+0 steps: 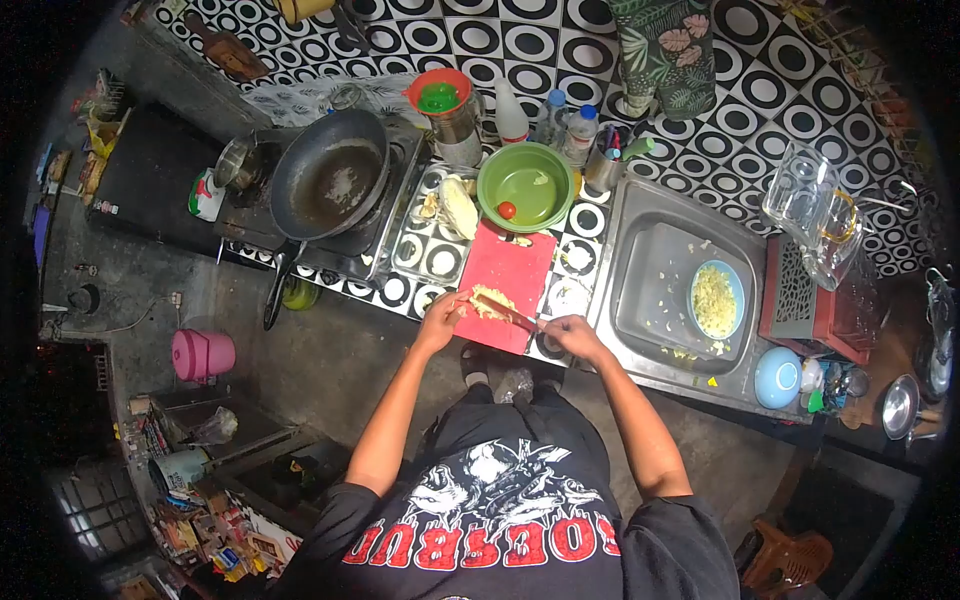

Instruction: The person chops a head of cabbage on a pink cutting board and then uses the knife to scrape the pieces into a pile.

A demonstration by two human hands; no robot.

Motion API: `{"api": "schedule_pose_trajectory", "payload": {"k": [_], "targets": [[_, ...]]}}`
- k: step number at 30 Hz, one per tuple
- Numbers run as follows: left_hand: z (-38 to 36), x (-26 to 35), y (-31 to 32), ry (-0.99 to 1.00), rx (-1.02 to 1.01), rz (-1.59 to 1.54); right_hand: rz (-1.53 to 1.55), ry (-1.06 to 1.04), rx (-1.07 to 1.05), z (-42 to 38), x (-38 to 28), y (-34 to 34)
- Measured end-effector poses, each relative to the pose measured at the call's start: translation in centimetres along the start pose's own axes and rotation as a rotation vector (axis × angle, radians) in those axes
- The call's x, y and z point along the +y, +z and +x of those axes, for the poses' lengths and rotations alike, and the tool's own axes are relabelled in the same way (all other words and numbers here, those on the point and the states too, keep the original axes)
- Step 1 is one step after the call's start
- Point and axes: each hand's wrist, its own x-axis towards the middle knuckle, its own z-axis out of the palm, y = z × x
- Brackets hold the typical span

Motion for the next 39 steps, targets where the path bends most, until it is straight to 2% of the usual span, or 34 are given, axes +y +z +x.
{"api": "schedule_pose_trajectory", "payload": {"k": [1,2,3,6,10,14,17,21,23,25,27,29,33,37,39], "targets": [[-0.1,-0.3,0.1,0.036,0.035,0.054,0.115,0.038,0.027,-0.4,0.6,0.5],[-0.1,-0.7,0.1,0.073,0.071,0.109,0.184,-0.062,0.112,-0.6,1.2,1.7],[-0.1,-0.3,0.2,0.073,0.069,0.108,0.183,-0.06,0.113,-0.9,1.7,2.5],[0.3,0.9,0.7,0.054,0.126,0.098,0.34,0.137,0.244,-1.3,3.2,4.6],[1.3,1.3,0.9,0.155,0.072,0.204,0.461,0.194,0.336,-2.9,3.9,7.7],[1.6,0.8,0.7,0.241,0.037,0.275,0.375,0.134,0.45,-2.7,6.4,11.3],[1.4,0.0,0.5,0.177,-0.008,0.232,0.348,0.228,0.539,-2.8,6.4,13.7],[1.0,0.0,0.3,0.145,-0.065,0.217,0.435,0.289,0.56,-3.2,3.9,16.1],[0.5,1.1,0.0,0.244,-0.073,0.278,0.392,0.227,0.621,-2.8,3.6,17.4],[0.4,0.3,-0.2,0.263,-0.112,0.299,0.591,0.311,0.528,-2.7,1.8,17.6],[0.6,-0.5,-0.3,0.239,-0.15,0.257,0.614,0.337,0.532,-2.5,0.4,18.0],[1.0,-1.1,-0.3,0.274,-0.15,0.26,0.365,0.222,0.695,-2.2,-0.4,18.5],[1.2,-0.5,-0.4,0.271,-0.126,0.262,0.13,0.174,0.825,-2.3,-1.7,19.0],[1.3,-0.3,0.0,0.33,-0.078,0.27,-0.052,0.183,0.875,-3.1,-3.3,19.2],[1.2,-0.4,0.2,0.274,-0.086,0.2,-0.131,0.063,0.913,-3.6,-4.3,19.2]]}}
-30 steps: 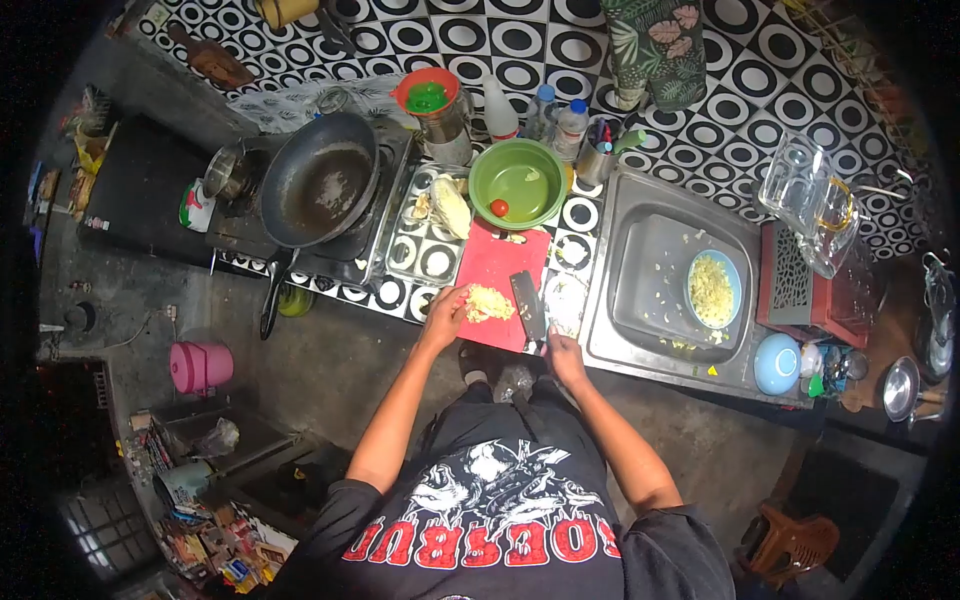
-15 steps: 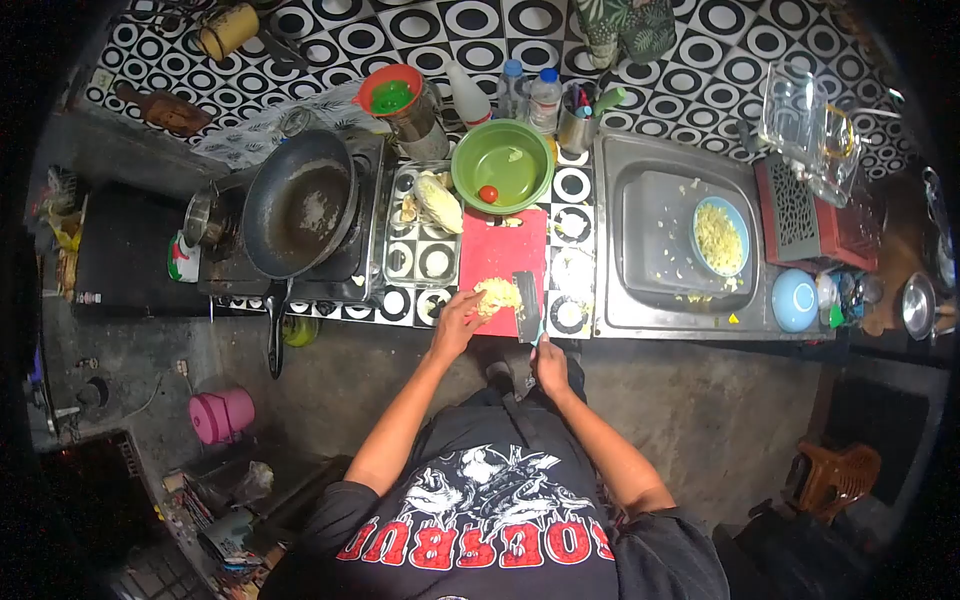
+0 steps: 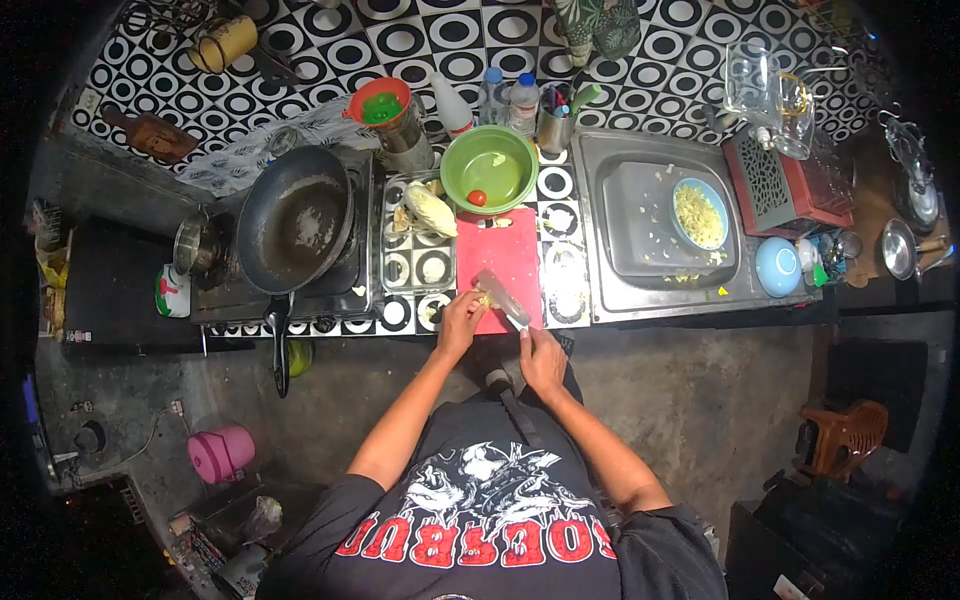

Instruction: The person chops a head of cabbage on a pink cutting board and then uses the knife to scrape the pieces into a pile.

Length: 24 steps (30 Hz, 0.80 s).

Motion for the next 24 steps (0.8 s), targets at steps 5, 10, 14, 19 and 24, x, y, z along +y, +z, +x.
{"api": "schedule_pose_trajectory", "payload": {"k": [5,10,14,19,24], "targets": [[-0.9,-1.3,0.4,0.015,0.013,-0.068,-0.068,-0.063,-0.031,-0.7,0.0,-0.1],[-1.2,-0.1,-0.6,0.047,0.012,-0.155,0.014,-0.125,0.063,0.3,0.4,-0.7],[-0.6,-0.1,-1.3,0.154,0.094,-0.036,-0.078,-0.039,0.05,1.3,-0.6,-1.8],[-0.9,-0.4,-1.2,0.139,0.123,0.058,-0.065,-0.064,-0.012,0.7,-0.1,0.2],[-1.2,-0.9,-1.3,0.203,0.078,0.166,-0.072,-0.074,-0.104,0.2,0.2,1.1]]}}
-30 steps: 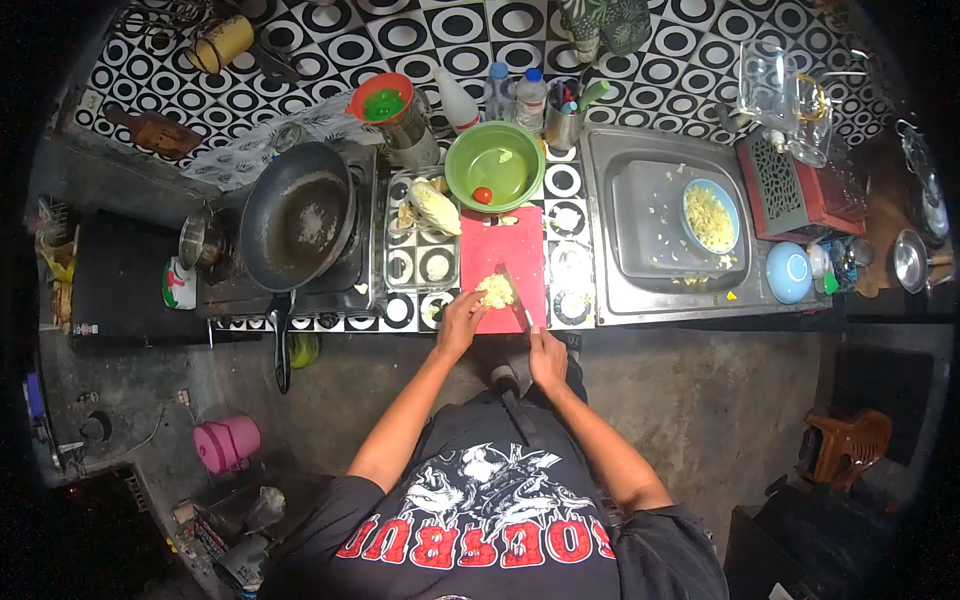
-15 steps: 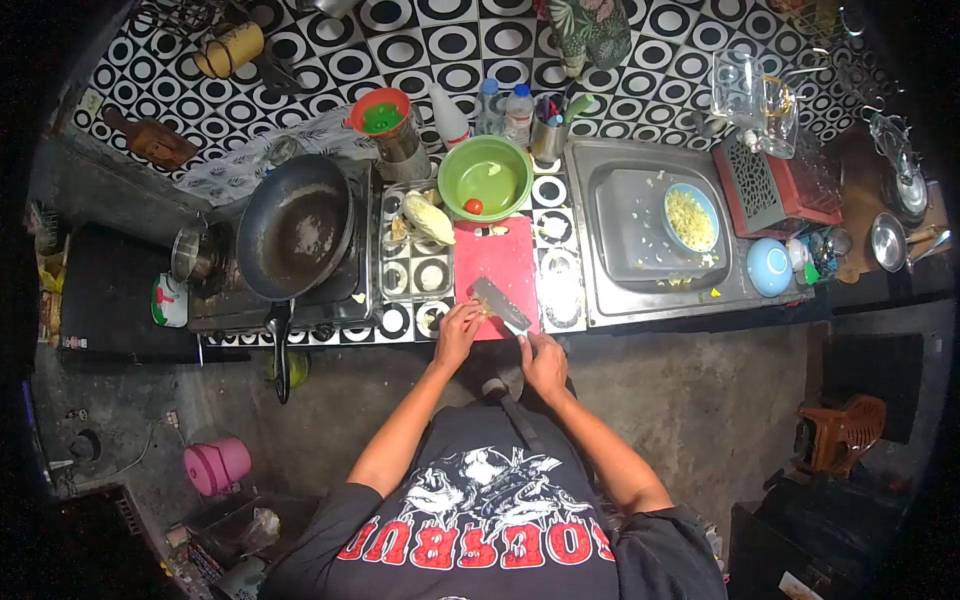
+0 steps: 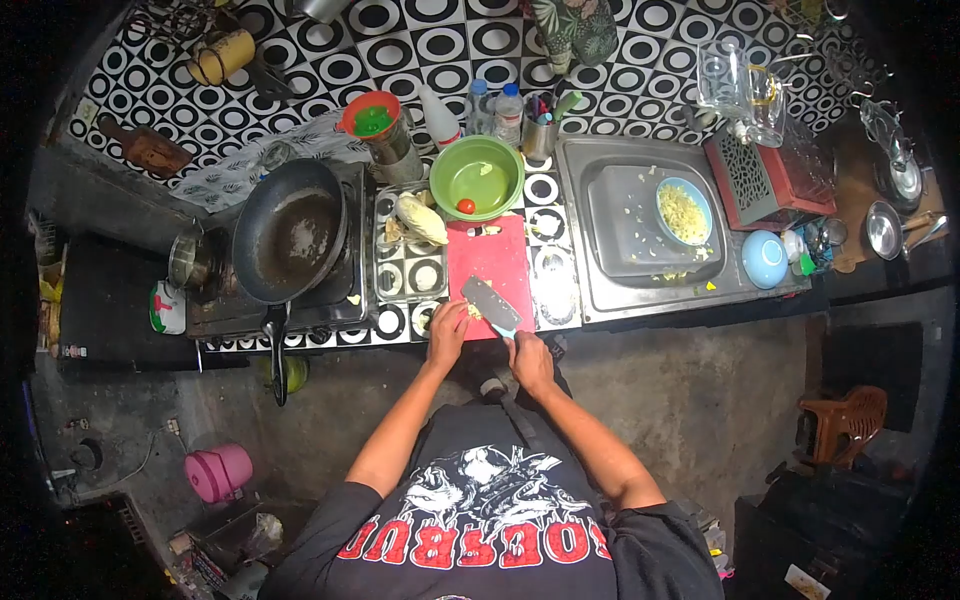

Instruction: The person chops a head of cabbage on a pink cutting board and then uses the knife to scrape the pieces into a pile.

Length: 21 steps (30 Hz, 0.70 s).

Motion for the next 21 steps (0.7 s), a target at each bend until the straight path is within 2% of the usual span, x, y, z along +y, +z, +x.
{"api": "schedule_pose_trajectory", "payload": {"k": [5,8,12,15,18,20,21], "targets": [[0.1,0.5,-0.2,-0.021,-0.007,-0.014,0.025,-0.048,0.067,0.0,0.2,-0.1],[-0.2,0.1,-0.1,-0.021,-0.014,-0.015,0.034,-0.013,-0.009,0.4,0.7,-0.4],[-0.2,0.0,-0.3,-0.027,-0.042,-0.018,0.048,-0.008,0.001,1.4,0.5,-1.5],[0.1,0.5,-0.5,-0.032,-0.047,-0.073,0.231,0.07,0.068,2.0,1.3,-2.1],[0.6,0.4,-0.2,-0.028,-0.072,0.024,0.184,0.159,0.06,2.7,3.3,-1.0],[1.0,0.5,0.0,-0.038,-0.084,0.031,0.167,0.146,0.066,2.7,3.3,-1.0],[1.2,0.5,0.1,-0.049,-0.097,0.037,0.197,0.171,-0.005,2.6,3.0,-1.0]]}}
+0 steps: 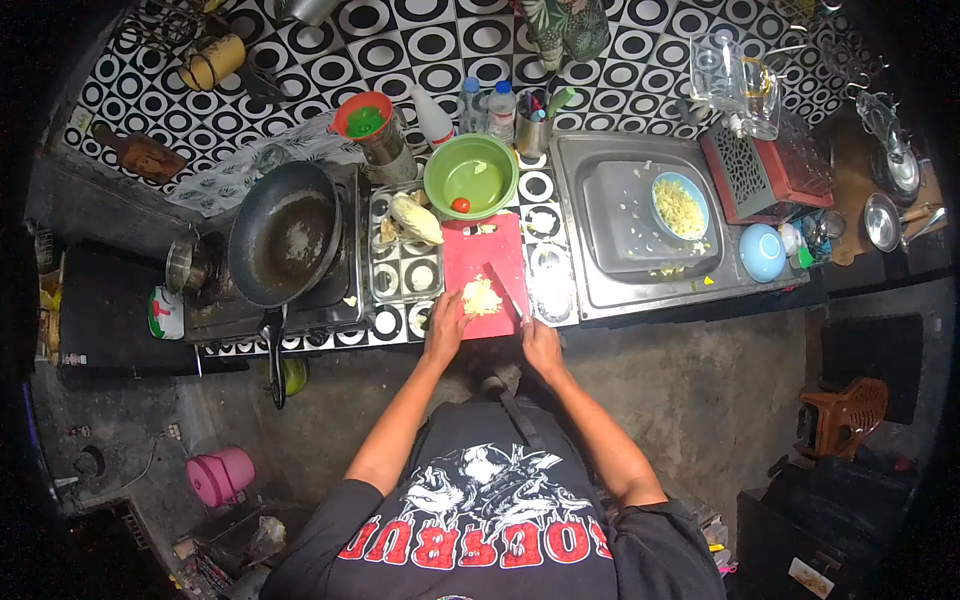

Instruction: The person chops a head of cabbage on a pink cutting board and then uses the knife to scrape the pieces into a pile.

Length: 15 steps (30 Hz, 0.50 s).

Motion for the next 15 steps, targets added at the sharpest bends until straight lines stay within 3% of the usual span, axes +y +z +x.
{"api": "schedule_pose_trajectory", "payload": {"k": [8,14,15], "targets": [[0.9,-0.1,0.2,0.061,-0.053,-0.007,-0.075,-0.006,-0.079,-0.4,-5.1,-1.6],[0.5,-0.2,0.5,0.087,-0.046,0.02,-0.227,-0.019,-0.063,1.0,-2.2,0.4],[0.6,-0.3,0.6,0.087,-0.036,0.02,-0.238,-0.006,-0.121,1.6,-4.1,-1.1]]}}
